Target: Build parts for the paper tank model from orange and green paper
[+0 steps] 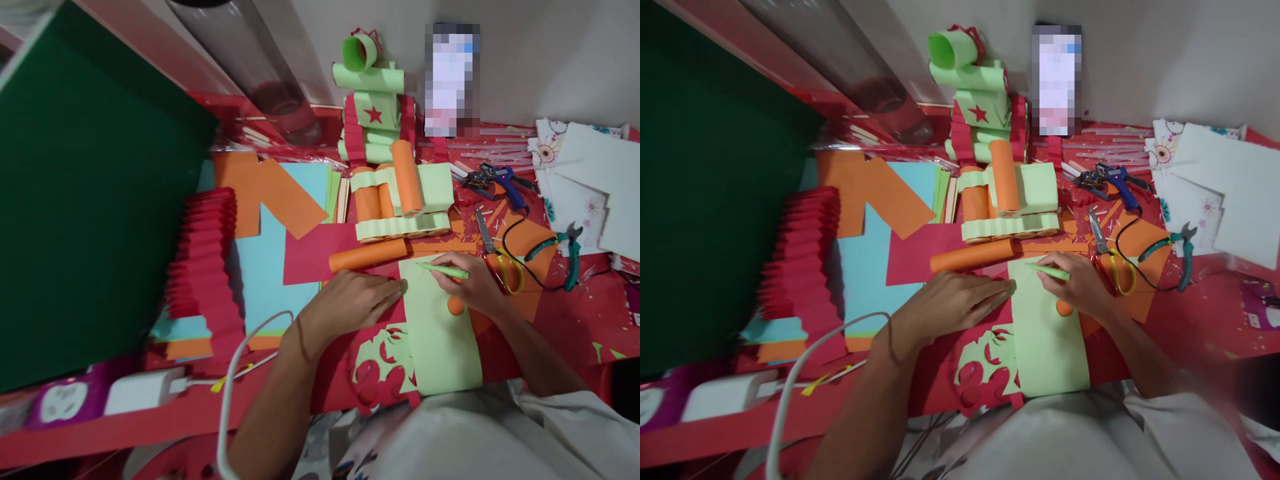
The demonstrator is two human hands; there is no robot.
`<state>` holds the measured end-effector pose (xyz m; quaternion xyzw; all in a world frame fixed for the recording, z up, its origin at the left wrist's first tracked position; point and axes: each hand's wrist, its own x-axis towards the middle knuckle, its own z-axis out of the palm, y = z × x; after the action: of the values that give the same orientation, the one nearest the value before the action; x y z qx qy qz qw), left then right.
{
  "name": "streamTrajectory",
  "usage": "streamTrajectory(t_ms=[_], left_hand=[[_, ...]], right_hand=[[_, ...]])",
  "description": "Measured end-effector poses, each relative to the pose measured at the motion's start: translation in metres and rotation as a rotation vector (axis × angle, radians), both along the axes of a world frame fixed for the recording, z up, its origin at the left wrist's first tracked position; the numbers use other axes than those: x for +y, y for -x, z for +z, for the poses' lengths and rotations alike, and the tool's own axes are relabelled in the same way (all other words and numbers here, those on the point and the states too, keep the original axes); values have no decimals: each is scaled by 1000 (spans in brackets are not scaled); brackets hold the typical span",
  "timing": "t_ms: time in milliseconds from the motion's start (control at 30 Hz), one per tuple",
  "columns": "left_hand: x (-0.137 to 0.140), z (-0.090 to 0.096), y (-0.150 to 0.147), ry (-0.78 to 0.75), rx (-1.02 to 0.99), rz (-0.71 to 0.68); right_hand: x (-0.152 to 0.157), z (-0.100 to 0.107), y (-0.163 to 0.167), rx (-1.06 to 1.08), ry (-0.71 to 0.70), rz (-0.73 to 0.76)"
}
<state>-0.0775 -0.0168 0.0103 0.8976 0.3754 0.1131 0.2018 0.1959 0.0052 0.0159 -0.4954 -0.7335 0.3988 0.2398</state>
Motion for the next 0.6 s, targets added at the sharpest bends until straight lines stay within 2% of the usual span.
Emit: streamTrajectory(t_ms=[400,600], left_hand=[[3,-7,0,-92,-89,-28],[3,-8,0,-77,-86,-18]], right_hand=[[-2,-1,3,-39,-89,3],[-3,-4,5,-50,-113,37]])
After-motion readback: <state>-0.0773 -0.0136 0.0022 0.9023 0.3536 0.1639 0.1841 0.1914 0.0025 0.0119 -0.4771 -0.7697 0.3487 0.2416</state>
